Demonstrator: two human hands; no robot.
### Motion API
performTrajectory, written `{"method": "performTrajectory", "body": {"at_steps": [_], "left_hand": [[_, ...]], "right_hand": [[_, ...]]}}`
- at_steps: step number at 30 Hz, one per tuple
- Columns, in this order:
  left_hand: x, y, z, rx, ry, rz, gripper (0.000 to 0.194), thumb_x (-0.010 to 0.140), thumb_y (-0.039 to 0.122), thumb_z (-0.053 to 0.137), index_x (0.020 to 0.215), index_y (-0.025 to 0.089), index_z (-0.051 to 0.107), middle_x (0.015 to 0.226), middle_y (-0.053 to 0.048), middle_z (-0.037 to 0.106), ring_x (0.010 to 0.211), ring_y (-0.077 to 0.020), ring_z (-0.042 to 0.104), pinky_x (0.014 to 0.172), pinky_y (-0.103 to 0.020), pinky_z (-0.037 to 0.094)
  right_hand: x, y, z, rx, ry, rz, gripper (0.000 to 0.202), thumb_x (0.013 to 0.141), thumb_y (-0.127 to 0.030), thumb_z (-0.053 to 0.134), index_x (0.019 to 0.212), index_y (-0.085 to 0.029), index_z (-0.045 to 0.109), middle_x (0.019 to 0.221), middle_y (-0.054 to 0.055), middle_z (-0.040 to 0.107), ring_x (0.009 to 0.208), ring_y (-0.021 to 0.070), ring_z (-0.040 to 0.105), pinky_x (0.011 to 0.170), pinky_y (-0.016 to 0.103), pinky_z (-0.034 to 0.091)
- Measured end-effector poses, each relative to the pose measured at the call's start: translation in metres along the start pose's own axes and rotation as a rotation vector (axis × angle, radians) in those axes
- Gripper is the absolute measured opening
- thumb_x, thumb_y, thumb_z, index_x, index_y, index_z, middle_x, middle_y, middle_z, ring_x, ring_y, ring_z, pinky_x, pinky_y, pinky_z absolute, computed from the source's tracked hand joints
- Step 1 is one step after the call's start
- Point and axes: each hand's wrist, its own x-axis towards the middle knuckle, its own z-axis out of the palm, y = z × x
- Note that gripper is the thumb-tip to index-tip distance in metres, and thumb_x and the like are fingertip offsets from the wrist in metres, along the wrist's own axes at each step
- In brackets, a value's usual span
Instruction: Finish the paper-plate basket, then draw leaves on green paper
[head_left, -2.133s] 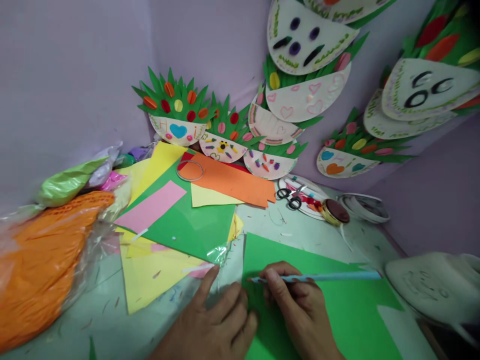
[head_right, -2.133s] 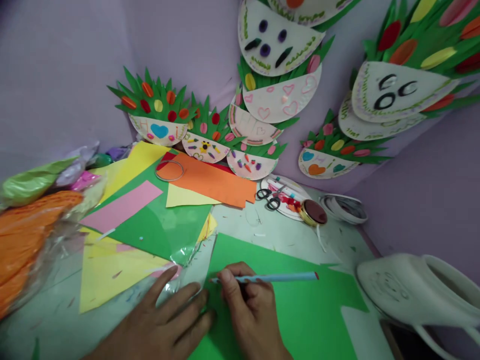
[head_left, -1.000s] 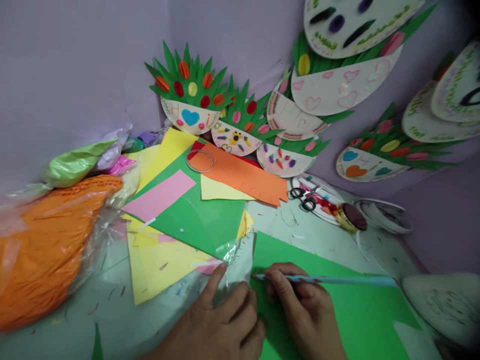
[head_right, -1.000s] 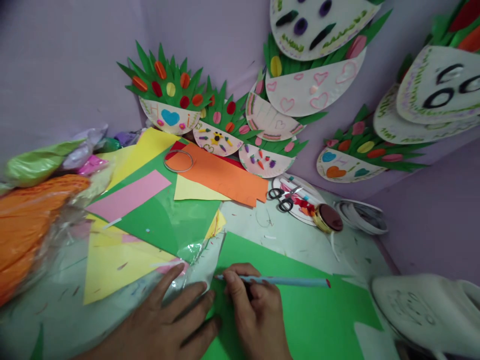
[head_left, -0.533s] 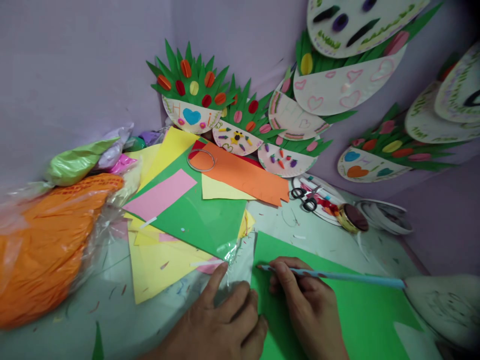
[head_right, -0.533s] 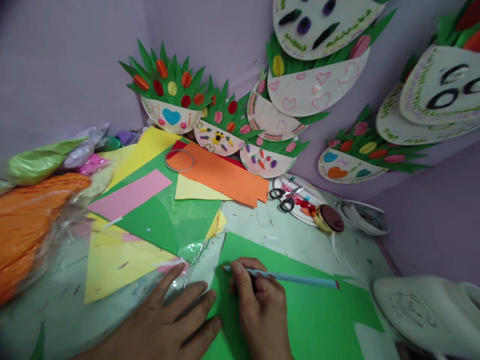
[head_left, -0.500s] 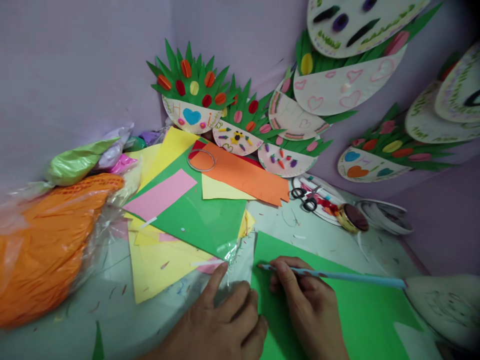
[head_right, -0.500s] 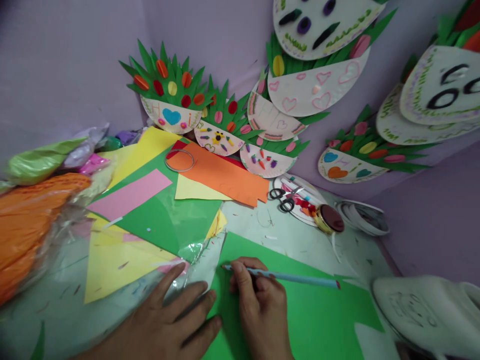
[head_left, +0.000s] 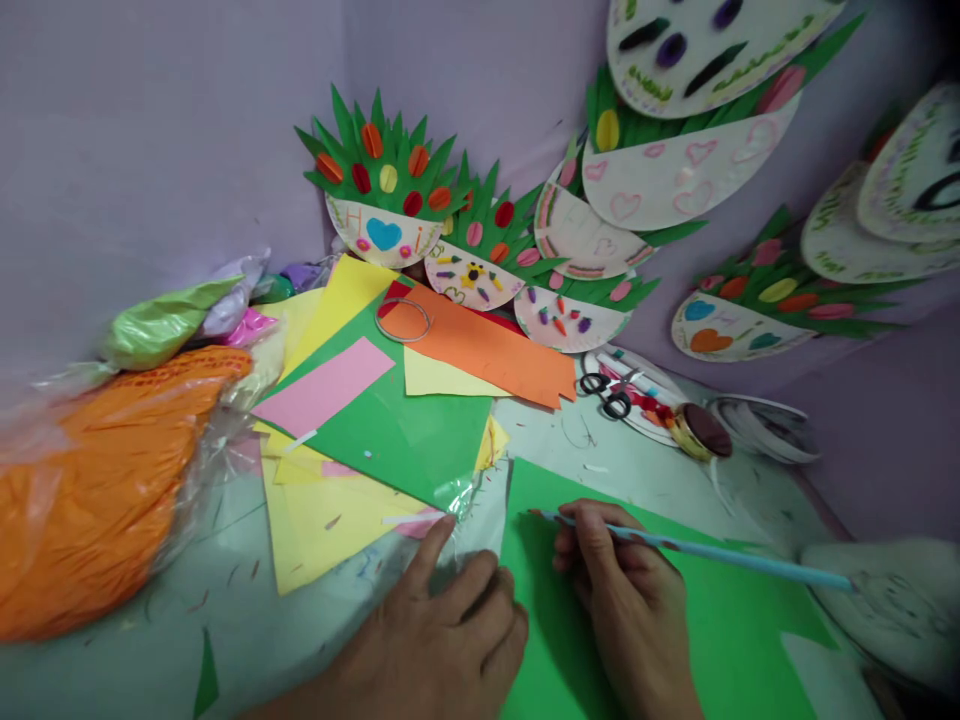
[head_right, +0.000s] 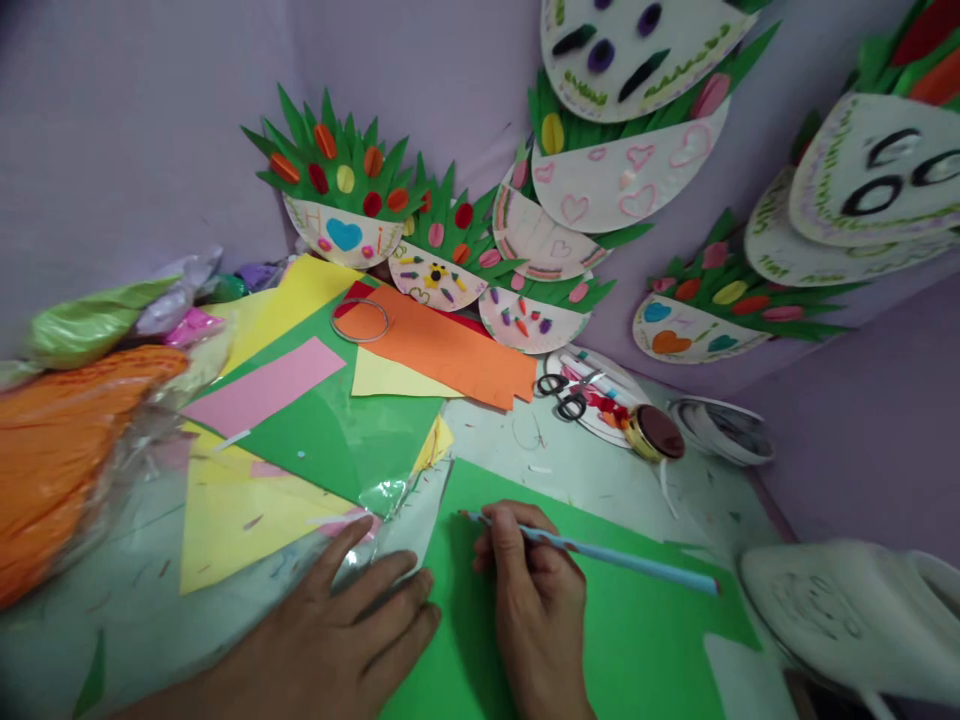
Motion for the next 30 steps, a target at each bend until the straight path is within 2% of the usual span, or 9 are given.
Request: {"method": "performTrajectory", "body": {"at_steps": [3, 5, 8, 12, 18, 23, 30], "left_hand": [[0.002, 0.001, -0.007, -0.094, -0.17, -0.015, 0.049, 0.083, 0.052, 0.051, 0.114, 0.014, 0.057, 0.113, -0.007, 0.063, 0.112, -0.0251, 0.047, 0.107, -0.046, 0.015], [0.006, 0.003, -0.017, -0.144, -0.265, -0.067, 0.057, 0.077, 0.056, 0.057, 0.115, 0.013, 0.057, 0.115, -0.009, 0.063, 0.116, -0.0277, 0.045, 0.108, -0.049, 0.015], [0.012, 0.006, -0.037, -0.193, -0.366, -0.15, 0.05, 0.08, 0.047, 0.059, 0.118, 0.014, 0.055, 0.122, -0.009, 0.058, 0.125, -0.028, 0.038, 0.11, -0.053, 0.011], [0.019, 0.007, -0.057, -0.297, -0.519, -0.173, 0.046, 0.082, 0.042, 0.057, 0.12, 0.016, 0.054, 0.125, -0.009, 0.056, 0.128, -0.0289, 0.035, 0.11, -0.055, 0.012], [0.018, 0.005, -0.059, -0.337, -0.504, -0.186, 0.046, 0.084, 0.04, 0.054, 0.122, 0.014, 0.052, 0.125, -0.01, 0.055, 0.128, -0.0296, 0.035, 0.111, -0.055, 0.009], [0.017, 0.005, -0.056, -0.322, -0.532, -0.178, 0.05, 0.083, 0.041, 0.057, 0.124, 0.013, 0.051, 0.128, -0.01, 0.054, 0.13, -0.0292, 0.032, 0.111, -0.054, 0.008], [0.017, 0.006, -0.055, -0.315, -0.496, -0.171, 0.048, 0.083, 0.042, 0.058, 0.122, 0.015, 0.053, 0.126, -0.008, 0.055, 0.129, -0.0272, 0.033, 0.112, -0.053, 0.008]], "right_hand": [[-0.003, 0.001, -0.001, 0.049, 0.0, -0.016, 0.037, 0.076, -0.051, 0.058, 0.07, -0.016, 0.063, 0.054, -0.001, 0.056, 0.046, 0.0119, 0.051, 0.04, 0.021, 0.035], [-0.004, 0.001, -0.002, 0.046, -0.015, -0.06, 0.036, 0.078, -0.05, 0.057, 0.068, -0.016, 0.062, 0.055, -0.001, 0.056, 0.047, 0.0116, 0.051, 0.042, 0.021, 0.036], [-0.004, 0.003, -0.001, -0.002, -0.06, -0.136, 0.036, 0.081, -0.047, 0.054, 0.064, -0.016, 0.062, 0.059, 0.0, 0.057, 0.049, 0.0114, 0.052, 0.045, 0.021, 0.038], [-0.003, 0.004, 0.0, -0.078, -0.09, -0.222, 0.038, 0.083, -0.045, 0.051, 0.06, -0.016, 0.06, 0.063, 0.001, 0.059, 0.053, 0.012, 0.054, 0.05, 0.022, 0.041], [-0.004, 0.006, 0.003, -0.084, -0.115, -0.279, 0.031, 0.085, -0.043, 0.051, 0.072, -0.016, 0.061, 0.055, -0.001, 0.057, 0.05, 0.013, 0.054, 0.048, 0.022, 0.041], [-0.005, 0.009, 0.003, -0.151, -0.142, -0.34, 0.031, 0.087, -0.041, 0.049, 0.07, -0.017, 0.06, 0.056, -0.001, 0.057, 0.049, 0.0117, 0.053, 0.047, 0.022, 0.04], [-0.006, 0.012, 0.003, -0.182, -0.159, -0.35, 0.031, 0.087, -0.04, 0.049, 0.07, -0.017, 0.061, 0.055, -0.001, 0.057, 0.049, 0.0121, 0.053, 0.045, 0.022, 0.039]]}}
